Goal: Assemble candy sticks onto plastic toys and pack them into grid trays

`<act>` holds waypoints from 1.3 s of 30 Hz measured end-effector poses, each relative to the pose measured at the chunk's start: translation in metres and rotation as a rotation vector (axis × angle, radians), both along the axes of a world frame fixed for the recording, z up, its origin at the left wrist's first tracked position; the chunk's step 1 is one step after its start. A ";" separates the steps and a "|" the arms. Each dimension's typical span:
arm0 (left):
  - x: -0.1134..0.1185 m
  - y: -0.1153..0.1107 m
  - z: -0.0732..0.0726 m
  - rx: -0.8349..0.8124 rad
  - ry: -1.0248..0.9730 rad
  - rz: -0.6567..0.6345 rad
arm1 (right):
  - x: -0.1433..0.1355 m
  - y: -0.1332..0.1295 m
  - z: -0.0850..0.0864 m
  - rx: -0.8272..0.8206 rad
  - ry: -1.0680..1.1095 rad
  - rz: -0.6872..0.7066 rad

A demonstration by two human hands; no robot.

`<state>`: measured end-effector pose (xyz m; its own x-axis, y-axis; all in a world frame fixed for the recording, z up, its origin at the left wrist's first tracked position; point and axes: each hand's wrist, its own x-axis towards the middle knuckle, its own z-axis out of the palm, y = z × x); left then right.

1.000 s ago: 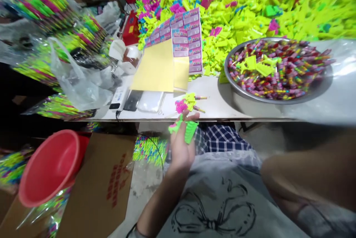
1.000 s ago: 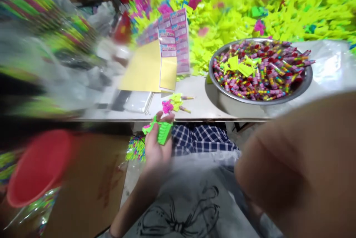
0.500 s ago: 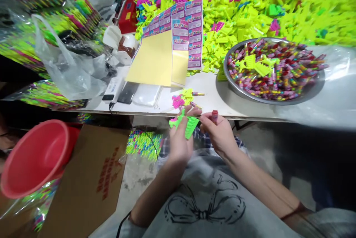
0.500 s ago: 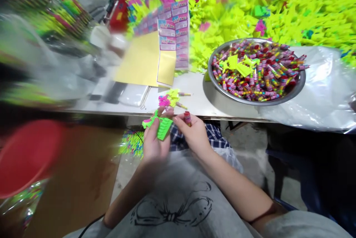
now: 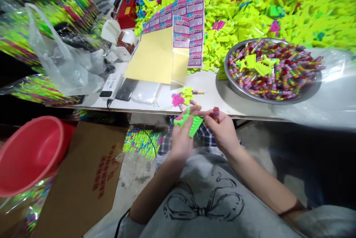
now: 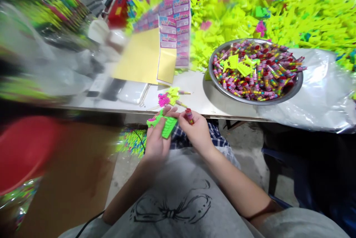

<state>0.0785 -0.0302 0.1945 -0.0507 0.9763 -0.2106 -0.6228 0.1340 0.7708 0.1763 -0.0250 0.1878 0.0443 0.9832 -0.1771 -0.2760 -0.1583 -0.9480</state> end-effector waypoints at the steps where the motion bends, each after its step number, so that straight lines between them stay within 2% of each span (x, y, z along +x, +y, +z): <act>1: 0.000 -0.001 0.000 0.002 0.006 -0.009 | -0.001 0.001 0.000 -0.014 0.018 -0.035; 6: -0.003 -0.008 0.000 0.120 0.070 -0.035 | 0.007 0.018 -0.003 -0.052 0.158 -0.284; 8: -0.006 -0.009 0.000 0.133 0.062 -0.013 | 0.021 0.022 -0.005 -0.004 0.058 -0.267; 11: -0.010 -0.006 -0.001 0.085 0.001 0.020 | 0.057 0.017 -0.016 0.008 -0.356 -0.020; 14: -0.012 0.000 -0.002 0.045 -0.081 0.042 | 0.104 0.001 -0.039 -0.128 -0.975 0.263; 16: -0.011 0.003 -0.003 0.031 -0.118 0.049 | 0.136 -0.011 -0.058 -0.280 -1.343 0.335; 17: -0.010 0.004 -0.003 0.019 -0.128 0.046 | 0.149 -0.016 -0.065 -0.353 -1.444 0.348; 19: -0.007 0.006 -0.004 -0.005 -0.137 0.045 | 0.164 -0.023 -0.075 -0.440 -1.506 0.364; 22: -0.001 0.007 -0.004 -0.019 -0.145 0.045 | 0.149 -0.026 -0.070 -0.363 -1.335 0.359; 26: 0.003 0.008 -0.003 -0.048 -0.135 0.042 | 0.079 -0.020 -0.041 -0.001 -0.794 0.372; 29: 0.000 0.007 0.000 -0.060 -0.131 0.039 | 0.030 -0.019 -0.026 0.132 -0.499 0.424; 33: -0.009 0.003 0.000 -0.070 -0.150 0.065 | 0.001 -0.022 -0.024 0.121 -0.233 0.433; 39: -0.012 0.003 -0.005 -0.127 -0.256 -0.019 | 0.001 -0.025 -0.033 0.009 -0.058 0.425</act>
